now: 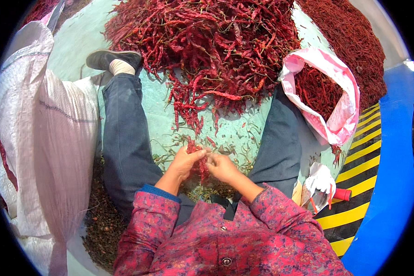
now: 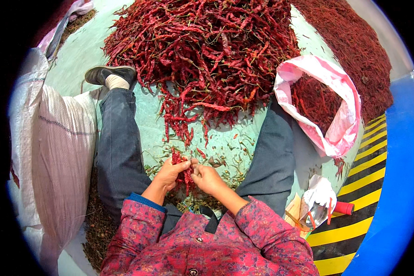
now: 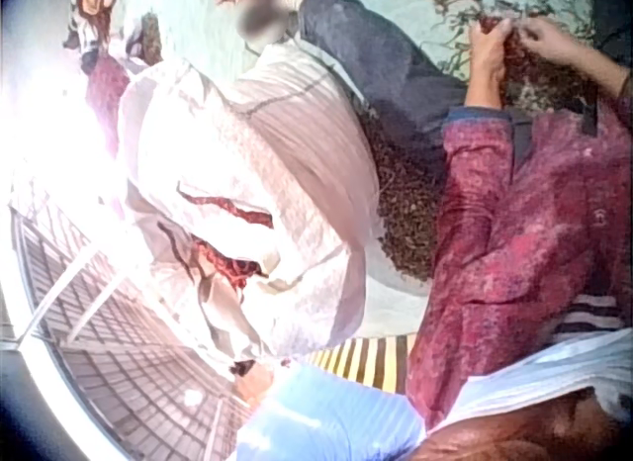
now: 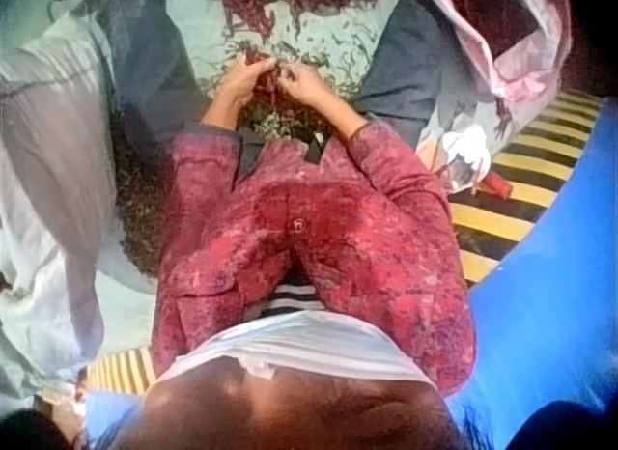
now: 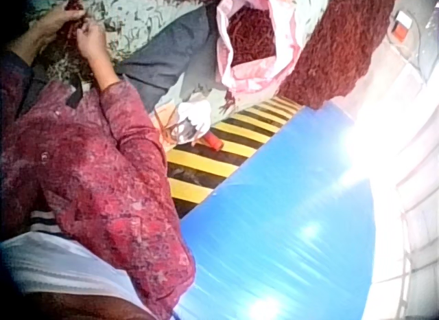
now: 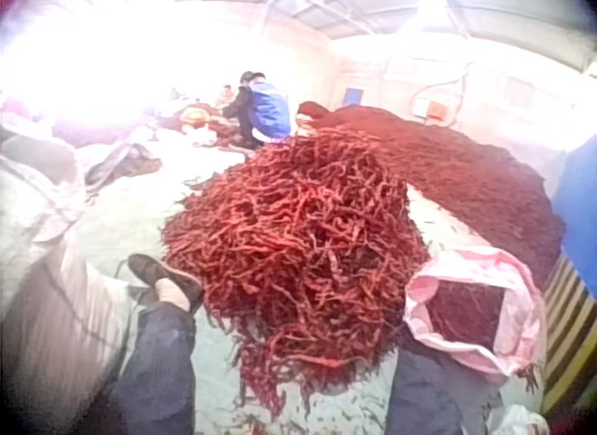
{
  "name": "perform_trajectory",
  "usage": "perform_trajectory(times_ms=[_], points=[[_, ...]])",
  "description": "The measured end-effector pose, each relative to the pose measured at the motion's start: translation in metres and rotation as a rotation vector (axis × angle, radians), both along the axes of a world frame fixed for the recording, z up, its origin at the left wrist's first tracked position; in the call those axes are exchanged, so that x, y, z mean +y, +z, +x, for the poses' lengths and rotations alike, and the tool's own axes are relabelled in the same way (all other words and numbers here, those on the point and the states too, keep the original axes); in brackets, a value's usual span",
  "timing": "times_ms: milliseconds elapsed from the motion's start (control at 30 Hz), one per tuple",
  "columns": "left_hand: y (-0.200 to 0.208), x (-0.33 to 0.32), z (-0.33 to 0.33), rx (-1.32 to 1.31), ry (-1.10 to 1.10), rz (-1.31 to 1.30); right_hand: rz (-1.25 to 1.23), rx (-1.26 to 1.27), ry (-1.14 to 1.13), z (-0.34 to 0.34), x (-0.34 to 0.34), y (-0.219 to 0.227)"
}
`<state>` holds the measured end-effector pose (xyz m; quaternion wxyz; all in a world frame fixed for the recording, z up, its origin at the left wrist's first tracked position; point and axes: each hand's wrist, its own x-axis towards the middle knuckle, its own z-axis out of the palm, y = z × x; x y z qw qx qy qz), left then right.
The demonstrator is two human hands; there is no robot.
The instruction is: The person sits on the floor and repeatedly picks up dried red chilies, removes the stems by hand, and drops the de-stemmed chilies into a nearby bag. The stems are discarded onto the floor beside them.
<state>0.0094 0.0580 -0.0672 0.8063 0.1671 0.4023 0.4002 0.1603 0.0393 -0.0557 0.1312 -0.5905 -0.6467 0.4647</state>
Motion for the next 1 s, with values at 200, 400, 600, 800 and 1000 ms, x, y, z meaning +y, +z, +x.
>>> perform_trajectory(times_ms=[200,400,600,800,1000], points=[[0.001,0.004,-0.01,-0.025,0.363,0.019,0.067,-0.187,-0.112,0.026,0.004,-0.013],[0.001,0.006,-0.008,-0.093,0.467,-0.031,0.163,-0.485,-0.156,0.021,0.019,-0.036],[0.004,0.007,-0.009,-0.11,0.49,-0.035,0.043,-0.351,-0.233,0.023,0.034,-0.03],[0.004,0.008,-0.013,-0.192,0.536,-0.048,0.126,-0.009,-0.159,-0.003,0.03,-0.014],[0.002,0.009,-0.014,-0.245,0.515,-0.038,-0.208,0.349,-0.089,-0.014,0.005,0.02]])
